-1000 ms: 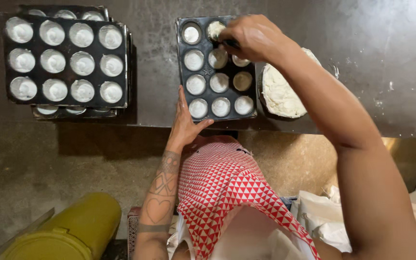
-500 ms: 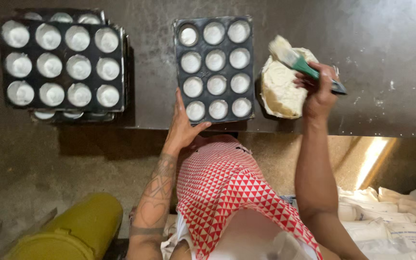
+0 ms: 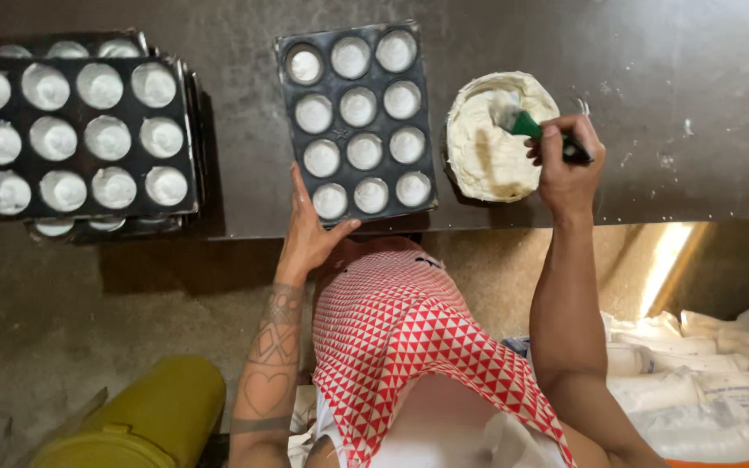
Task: The person applies grease to the individual cups of multiple baking trays using a brush and a bowl of white shortening.
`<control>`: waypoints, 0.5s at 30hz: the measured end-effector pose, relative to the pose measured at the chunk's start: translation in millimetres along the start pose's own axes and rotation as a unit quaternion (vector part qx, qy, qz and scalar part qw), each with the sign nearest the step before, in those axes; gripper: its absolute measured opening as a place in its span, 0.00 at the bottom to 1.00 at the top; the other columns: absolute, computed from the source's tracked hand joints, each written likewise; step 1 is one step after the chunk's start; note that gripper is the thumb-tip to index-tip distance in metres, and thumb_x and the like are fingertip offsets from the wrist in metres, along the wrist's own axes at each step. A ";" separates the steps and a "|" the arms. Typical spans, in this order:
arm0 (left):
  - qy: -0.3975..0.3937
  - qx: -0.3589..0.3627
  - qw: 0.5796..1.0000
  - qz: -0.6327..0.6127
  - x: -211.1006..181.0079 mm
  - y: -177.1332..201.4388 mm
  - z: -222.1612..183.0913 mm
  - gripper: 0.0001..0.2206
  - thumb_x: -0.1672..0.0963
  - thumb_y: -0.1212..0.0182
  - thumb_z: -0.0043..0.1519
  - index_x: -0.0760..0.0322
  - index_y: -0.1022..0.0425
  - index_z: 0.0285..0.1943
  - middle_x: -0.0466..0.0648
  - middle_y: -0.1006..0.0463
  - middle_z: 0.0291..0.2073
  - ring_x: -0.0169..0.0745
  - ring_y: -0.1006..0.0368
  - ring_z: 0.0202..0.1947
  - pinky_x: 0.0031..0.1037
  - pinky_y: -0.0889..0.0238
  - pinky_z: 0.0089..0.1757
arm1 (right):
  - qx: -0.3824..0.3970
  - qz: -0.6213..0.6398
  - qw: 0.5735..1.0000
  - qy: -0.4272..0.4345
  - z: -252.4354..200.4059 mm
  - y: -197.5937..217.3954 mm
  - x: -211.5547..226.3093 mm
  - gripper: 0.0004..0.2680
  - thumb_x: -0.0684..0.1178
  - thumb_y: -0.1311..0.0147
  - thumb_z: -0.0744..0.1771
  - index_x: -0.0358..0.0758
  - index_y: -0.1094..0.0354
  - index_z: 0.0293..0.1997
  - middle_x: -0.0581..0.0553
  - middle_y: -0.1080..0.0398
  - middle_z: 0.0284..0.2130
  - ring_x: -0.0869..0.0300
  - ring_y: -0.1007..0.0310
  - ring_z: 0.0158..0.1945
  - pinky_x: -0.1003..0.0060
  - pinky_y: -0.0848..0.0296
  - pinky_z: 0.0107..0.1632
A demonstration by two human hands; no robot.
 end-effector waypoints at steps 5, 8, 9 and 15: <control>0.055 0.009 0.998 0.004 6.8 -3.1 1.8 0.65 0.51 0.19 0.46 0.68 0.77 0.80 0.72 0.53 0.75 0.68 0.52 0.75 0.44 0.52 0.69 | 0.266 -0.185 0.900 0.293 18.4 -98.6 119.1 0.09 0.41 0.34 0.68 0.38 0.25 0.53 0.40 0.24 0.41 0.51 0.24 0.43 0.58 0.25 0.45; 0.006 -0.005 1.000 0.002 6.6 -1.8 2.3 0.65 0.51 0.18 0.47 0.68 0.78 0.80 0.74 0.54 0.75 0.71 0.53 0.75 0.46 0.52 0.68 | 0.352 -0.260 0.797 0.415 40.3 -162.8 149.1 0.10 0.46 0.34 0.67 0.41 0.23 0.52 0.42 0.24 0.41 0.48 0.24 0.44 0.55 0.24 0.45; 0.006 -0.009 1.000 0.001 7.9 -2.7 1.5 0.65 0.51 0.18 0.47 0.68 0.78 0.80 0.74 0.54 0.75 0.71 0.53 0.75 0.46 0.52 0.68 | 0.367 -0.296 0.763 0.442 47.5 -183.7 150.8 0.10 0.48 0.34 0.67 0.43 0.22 0.52 0.43 0.23 0.39 0.48 0.24 0.42 0.54 0.25 0.42; 0.023 -0.011 1.000 0.002 9.0 -3.2 0.3 0.64 0.51 0.19 0.48 0.66 0.77 0.80 0.72 0.52 0.75 0.70 0.50 0.74 0.46 0.49 0.67 | 0.435 -0.286 0.786 0.333 107.2 -306.0 73.1 0.06 0.49 0.41 0.69 0.39 0.25 0.40 0.36 0.26 0.32 0.42 0.26 0.34 0.49 0.26 0.39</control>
Point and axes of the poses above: each hand's wrist, its own z-axis towards the middle knuckle, its own y-axis out of the back of the hand, x = y × z, the point moved 5 cm from there along z, towards the middle knuckle
